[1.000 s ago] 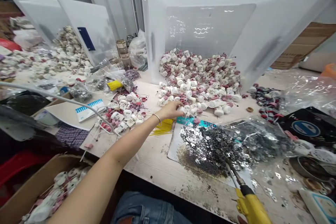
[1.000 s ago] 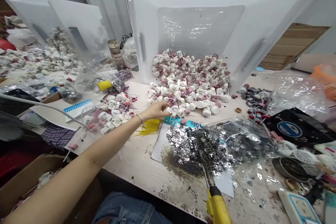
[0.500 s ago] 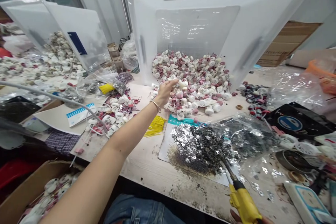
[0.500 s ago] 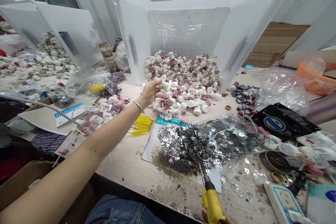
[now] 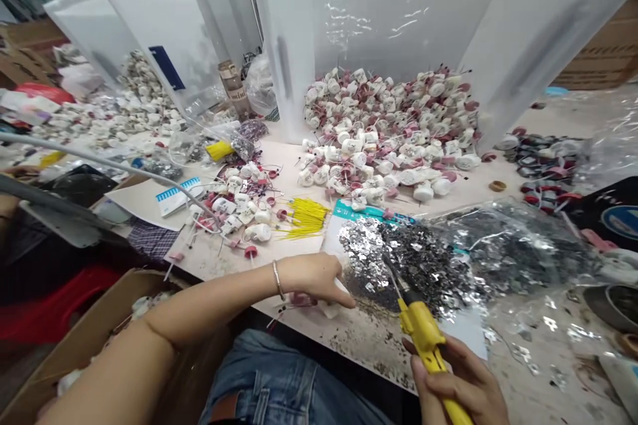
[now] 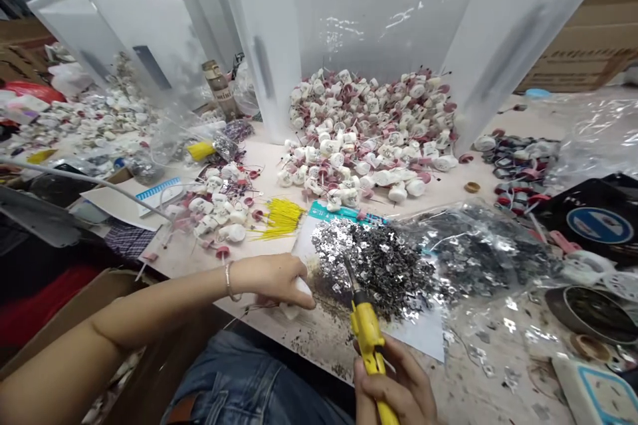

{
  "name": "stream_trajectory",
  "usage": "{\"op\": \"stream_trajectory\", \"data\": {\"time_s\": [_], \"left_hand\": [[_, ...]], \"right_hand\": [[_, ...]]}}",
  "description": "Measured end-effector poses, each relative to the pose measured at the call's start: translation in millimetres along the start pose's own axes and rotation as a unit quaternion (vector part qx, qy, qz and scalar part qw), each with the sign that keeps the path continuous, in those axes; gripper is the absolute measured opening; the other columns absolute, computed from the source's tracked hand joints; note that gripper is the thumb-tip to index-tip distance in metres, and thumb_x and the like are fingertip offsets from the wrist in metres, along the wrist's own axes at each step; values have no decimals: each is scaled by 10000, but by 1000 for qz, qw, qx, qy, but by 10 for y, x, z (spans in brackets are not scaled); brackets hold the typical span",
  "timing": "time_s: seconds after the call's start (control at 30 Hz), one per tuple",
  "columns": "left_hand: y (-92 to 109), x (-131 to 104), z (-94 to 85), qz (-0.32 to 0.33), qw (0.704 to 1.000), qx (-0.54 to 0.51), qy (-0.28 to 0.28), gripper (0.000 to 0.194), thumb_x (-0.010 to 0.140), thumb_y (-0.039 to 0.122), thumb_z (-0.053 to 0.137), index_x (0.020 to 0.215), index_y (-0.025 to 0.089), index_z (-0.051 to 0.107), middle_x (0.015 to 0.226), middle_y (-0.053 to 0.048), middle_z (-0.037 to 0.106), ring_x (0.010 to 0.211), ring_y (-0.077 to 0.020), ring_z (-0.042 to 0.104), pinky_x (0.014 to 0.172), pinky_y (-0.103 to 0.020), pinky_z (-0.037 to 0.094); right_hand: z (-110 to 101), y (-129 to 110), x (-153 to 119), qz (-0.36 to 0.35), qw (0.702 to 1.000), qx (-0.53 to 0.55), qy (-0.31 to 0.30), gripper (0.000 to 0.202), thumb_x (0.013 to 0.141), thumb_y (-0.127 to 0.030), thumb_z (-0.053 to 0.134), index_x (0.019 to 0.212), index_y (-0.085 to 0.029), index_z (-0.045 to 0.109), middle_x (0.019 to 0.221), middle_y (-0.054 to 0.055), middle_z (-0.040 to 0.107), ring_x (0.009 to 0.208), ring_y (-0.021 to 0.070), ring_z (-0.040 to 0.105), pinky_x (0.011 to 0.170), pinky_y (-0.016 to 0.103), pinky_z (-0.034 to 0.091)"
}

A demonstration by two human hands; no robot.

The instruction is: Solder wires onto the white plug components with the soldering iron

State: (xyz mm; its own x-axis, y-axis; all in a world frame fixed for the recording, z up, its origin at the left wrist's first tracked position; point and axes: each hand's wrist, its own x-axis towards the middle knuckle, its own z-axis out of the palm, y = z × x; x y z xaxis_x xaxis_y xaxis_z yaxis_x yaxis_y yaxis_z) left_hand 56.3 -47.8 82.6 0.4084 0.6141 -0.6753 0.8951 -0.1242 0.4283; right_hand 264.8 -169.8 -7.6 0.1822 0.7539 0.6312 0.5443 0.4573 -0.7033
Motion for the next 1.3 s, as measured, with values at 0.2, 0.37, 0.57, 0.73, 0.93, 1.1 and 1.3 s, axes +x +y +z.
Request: {"op": "stream_trajectory", "data": {"time_s": [0.2,0.37,0.57,0.73,0.93,1.1,1.3], "left_hand": [[-385,-262,168,52,958,63,275,281,875,362,575,1006,140,687,975,-120,705,903,-234,646,764,-302,468],[-728,-696,505,94,976,92,172,181,836,102,535,792,187,689,716,-22,656,650,-153,601,600,-242,393],[-787,-686,891,255,922,216,195,140,901,175,547,845,228,663,900,-26,637,807,-172,552,715,-291,375],[-764,-464,914,294,907,22,301,111,909,182,545,876,193,650,910,-30,694,879,-150,586,864,-310,354],[-634,-283,853,184,906,-128,358,134,920,212,543,873,195,667,804,-6,717,771,-139,617,824,-331,337],[-530,-225,874,157,927,-73,333,127,912,211,548,888,217,674,801,-2,716,796,-169,599,836,-375,307],[-406,-147,958,181,915,-25,360,139,886,199,565,805,211,677,1027,-47,721,978,-228,555,883,-434,289]], "right_hand": [[144,-178,52,-25,999,25,-19,166,752,-79,664,715,-200,556,1109,57,594,859,129,669,631,190,565],[515,-262,16,-7,996,41,-78,145,777,-128,660,743,-197,536,1173,88,528,1009,179,623,735,262,585],[830,-143,91,-78,979,37,-182,121,817,-101,613,842,-184,529,1264,118,422,1147,192,564,904,307,560],[817,-65,105,-70,987,26,-143,164,792,-121,667,841,-185,525,1244,110,438,1139,186,562,858,285,579],[840,-22,14,-85,983,-9,-160,175,816,-86,627,943,-179,550,1284,122,415,1146,212,581,862,334,592],[747,-17,8,-56,992,-31,-113,172,786,-99,676,872,-175,547,1260,111,437,1080,189,610,803,284,607],[596,23,-21,-72,990,-65,-99,176,763,-59,662,840,-179,560,1232,92,500,1003,174,646,737,247,610]]}}
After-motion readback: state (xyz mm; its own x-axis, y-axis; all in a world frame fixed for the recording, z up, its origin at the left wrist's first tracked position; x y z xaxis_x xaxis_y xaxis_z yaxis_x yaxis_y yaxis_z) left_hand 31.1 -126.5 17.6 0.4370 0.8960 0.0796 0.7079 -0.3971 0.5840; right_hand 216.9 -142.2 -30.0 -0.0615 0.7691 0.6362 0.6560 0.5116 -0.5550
